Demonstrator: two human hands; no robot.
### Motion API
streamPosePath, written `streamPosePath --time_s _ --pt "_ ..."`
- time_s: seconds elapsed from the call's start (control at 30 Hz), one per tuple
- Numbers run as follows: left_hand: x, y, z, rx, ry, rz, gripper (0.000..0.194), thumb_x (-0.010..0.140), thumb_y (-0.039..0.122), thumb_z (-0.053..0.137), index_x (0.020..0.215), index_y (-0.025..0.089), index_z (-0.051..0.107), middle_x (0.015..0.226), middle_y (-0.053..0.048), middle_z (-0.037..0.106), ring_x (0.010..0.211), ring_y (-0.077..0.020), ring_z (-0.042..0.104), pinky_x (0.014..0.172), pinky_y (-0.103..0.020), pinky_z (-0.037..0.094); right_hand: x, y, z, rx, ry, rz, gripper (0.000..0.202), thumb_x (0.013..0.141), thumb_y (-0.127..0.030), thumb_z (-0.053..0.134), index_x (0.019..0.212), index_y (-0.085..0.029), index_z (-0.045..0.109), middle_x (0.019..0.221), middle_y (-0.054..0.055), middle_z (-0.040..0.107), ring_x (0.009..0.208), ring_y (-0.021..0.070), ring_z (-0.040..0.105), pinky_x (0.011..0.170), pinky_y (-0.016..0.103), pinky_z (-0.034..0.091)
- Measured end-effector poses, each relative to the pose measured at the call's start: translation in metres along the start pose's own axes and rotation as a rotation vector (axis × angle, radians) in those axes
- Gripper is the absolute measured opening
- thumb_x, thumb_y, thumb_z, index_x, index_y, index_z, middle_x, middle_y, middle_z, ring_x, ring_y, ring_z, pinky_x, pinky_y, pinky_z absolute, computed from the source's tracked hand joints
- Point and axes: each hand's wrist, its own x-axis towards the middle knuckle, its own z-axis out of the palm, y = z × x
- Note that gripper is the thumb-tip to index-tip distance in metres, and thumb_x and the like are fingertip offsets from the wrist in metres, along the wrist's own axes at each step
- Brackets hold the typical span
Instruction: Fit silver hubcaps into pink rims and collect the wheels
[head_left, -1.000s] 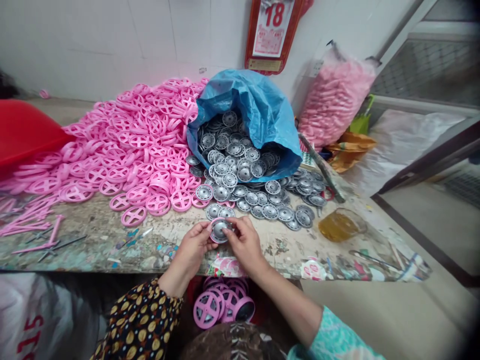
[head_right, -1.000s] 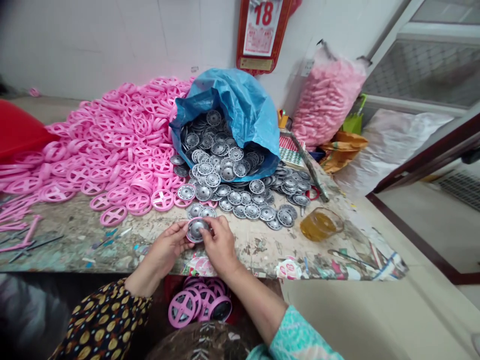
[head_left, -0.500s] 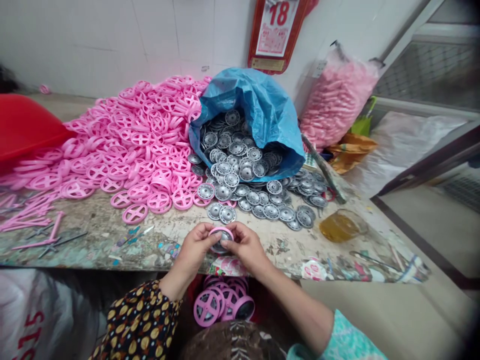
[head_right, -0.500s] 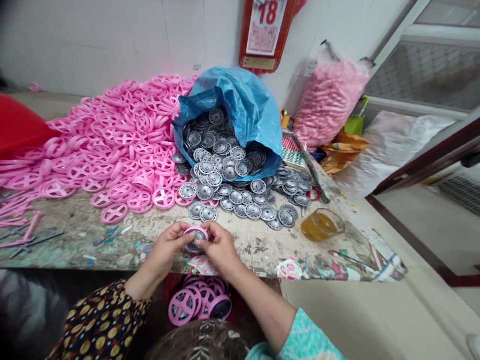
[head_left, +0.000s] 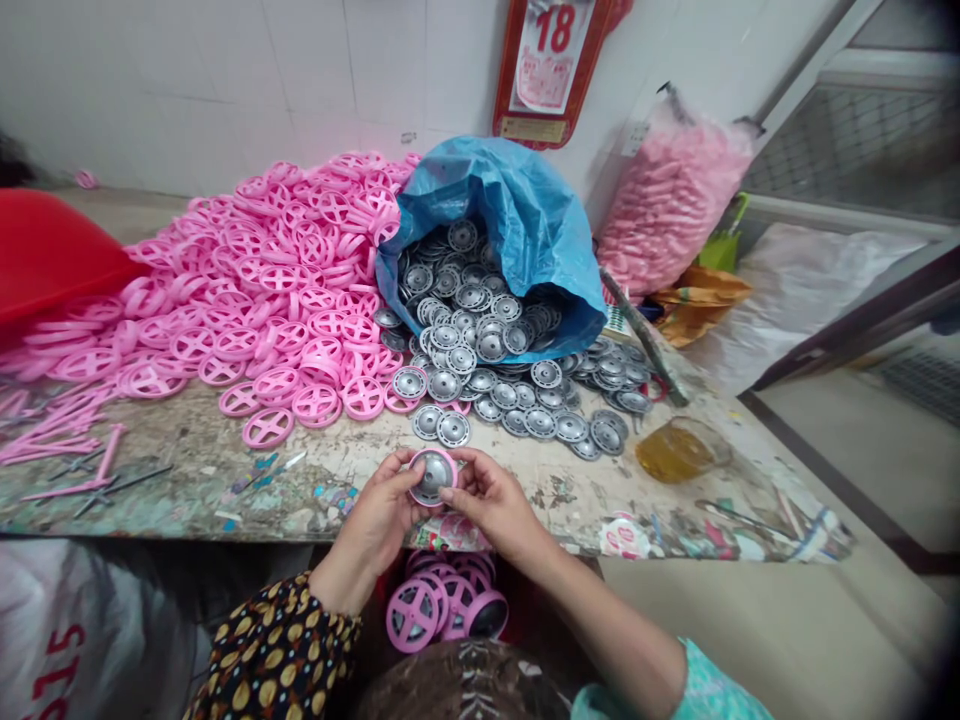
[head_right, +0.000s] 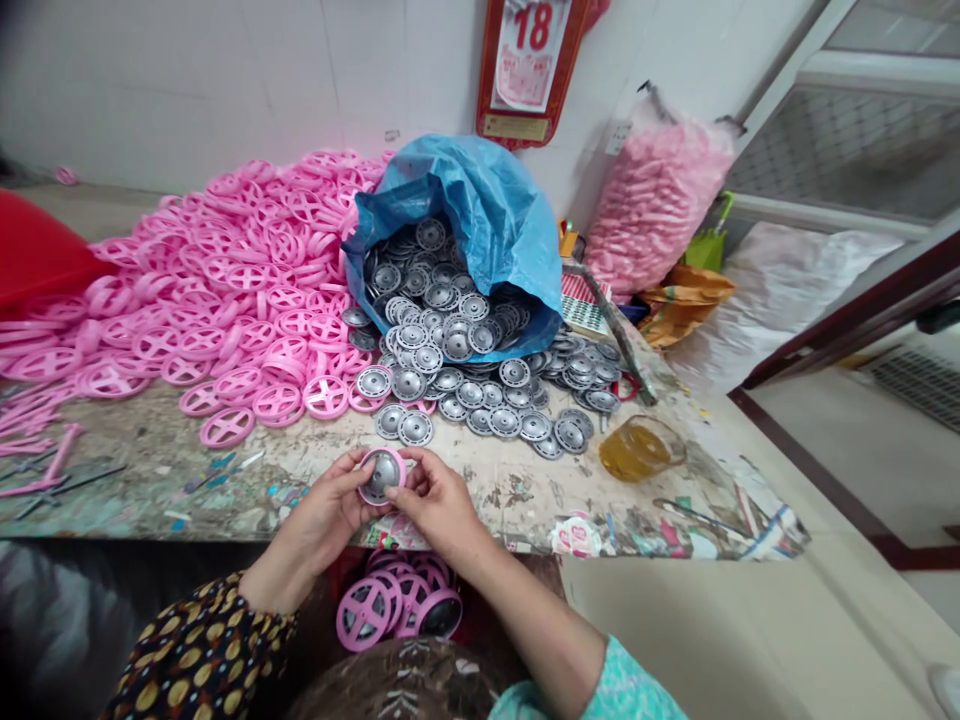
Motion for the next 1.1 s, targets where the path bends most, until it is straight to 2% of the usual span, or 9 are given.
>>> streamPosePath --time_s 0.27,0.4,0.67,0.73,0.8,0.87,0.93,1.0,1.1 --pt "-0.002 0.004 -0.001 0.279 -0.049 0.135 0.033 0.061 0.025 0.078 0.085 0.016 0.056 0.072 0.001 0.066 0.058 -0.0089 0.057 0.053 -0.018 0.045 -0.005 -0.001 0.002 -0.012 0.012 -0.059 0.035 0.073 -0.029 0.064 0.107 -0.021 0.059 0.077 -0.001 0.052 0.071 0.0133 0.049 0.067 0.026 0.041" --pt "-0.005 0.004 -0.003 0.254 -0.081 0.071 0.034 0.061 0.026 0.077 0.081 0.018 0.051 0.065 0.002 0.064 0.051 -0.009 0.055 0.05 -0.018 0.042 -0.007 0.0 0.005 0.108 0.014 -0.001 0.038 0.073 -0.034 0.066 0.107 -0.021 0.058 0.077 -0.001 0.054 0.069 0.0131 0.051 0.066 0.026 0.042" --pt "-0.009 -0.013 0.001 0.319 -0.039 0.205 0.031 0.063 0.029 0.073 0.072 0.018 0.047 0.056 0.006 0.055 0.049 -0.0076 0.048 0.05 -0.019 0.037 -0.01 0.0 0.004 0.07 0.031 -0.015 0.021 0.072 -0.029 0.066 0.089 -0.017 0.065 0.075 0.001 0.063 0.068 0.0146 0.054 0.066 0.027 0.044" --pt "-0.005 -0.012 -0.005 0.444 -0.076 0.194 0.028 0.065 0.034 0.071 0.073 0.018 0.048 0.057 0.006 0.054 0.05 -0.0087 0.048 0.05 -0.02 0.037 -0.01 0.0 -0.001 0.015 -0.012 0.002 0.021 0.073 -0.028 0.064 0.091 -0.018 0.066 0.076 0.001 0.064 0.069 0.015 0.056 0.067 0.027 0.044" --pt "0.002 -0.006 -0.016 0.664 -0.065 0.237 0.024 0.071 0.038 0.065 0.077 0.019 0.053 0.059 0.004 0.054 0.052 -0.0106 0.049 0.052 -0.022 0.037 -0.012 -0.002 -0.007 -0.119 -0.132 0.027 0.019 0.075 -0.025 0.06 0.091 -0.018 0.067 0.079 0.002 0.065 0.073 0.0161 0.058 0.07 0.029 0.045" --pt "0.009 0.005 -0.027 0.974 0.048 0.38 0.022 0.079 0.041 0.056 0.084 0.02 0.058 0.065 0.002 0.056 0.058 -0.0134 0.051 0.056 -0.025 0.039 -0.018 -0.006 -0.013 -0.354 -0.27 0.007 0.019 0.078 -0.023 0.058 0.093 -0.019 0.069 0.085 0.003 0.065 0.08 0.0175 0.059 0.075 0.031 0.045" --pt "0.018 0.019 -0.037 1.291 0.224 0.568 0.023 0.083 0.037 0.05 0.093 0.02 0.062 0.077 -0.002 0.059 0.068 -0.0171 0.055 0.064 -0.029 0.042 -0.022 -0.01 -0.018 -0.608 -0.305 -0.06 0.022 0.081 -0.024 0.058 0.099 -0.022 0.069 0.09 0.004 0.063 0.085 0.0184 0.058 0.078 0.031 0.044" --pt "0.028 0.034 -0.044 1.506 0.387 0.691 0.029 0.084 0.032 0.048 0.106 0.019 0.061 0.095 -0.008 0.058 0.081 -0.0217 0.057 0.072 -0.033 0.043 -0.021 -0.012 -0.024 -0.776 -0.218 -0.137 0.025 0.083 -0.027 0.058 0.105 -0.022 0.068 0.089 0.005 0.06 0.086 0.0186 0.057 0.077 0.03 0.043" --pt "0.044 0.054 -0.047 1.573 0.635 0.71 0.047 0.083 0.03 0.049 0.128 0.016 0.048 0.11 -0.015 0.05 0.093 -0.0278 0.057 0.079 -0.039 0.045 -0.006 -0.013 -0.039 -0.904 -0.056 -0.2 0.023 0.086 -0.026 0.054 0.103 -0.019 0.067 0.087 0.006 0.059 0.087 0.0189 0.056 0.076 0.029 0.043"
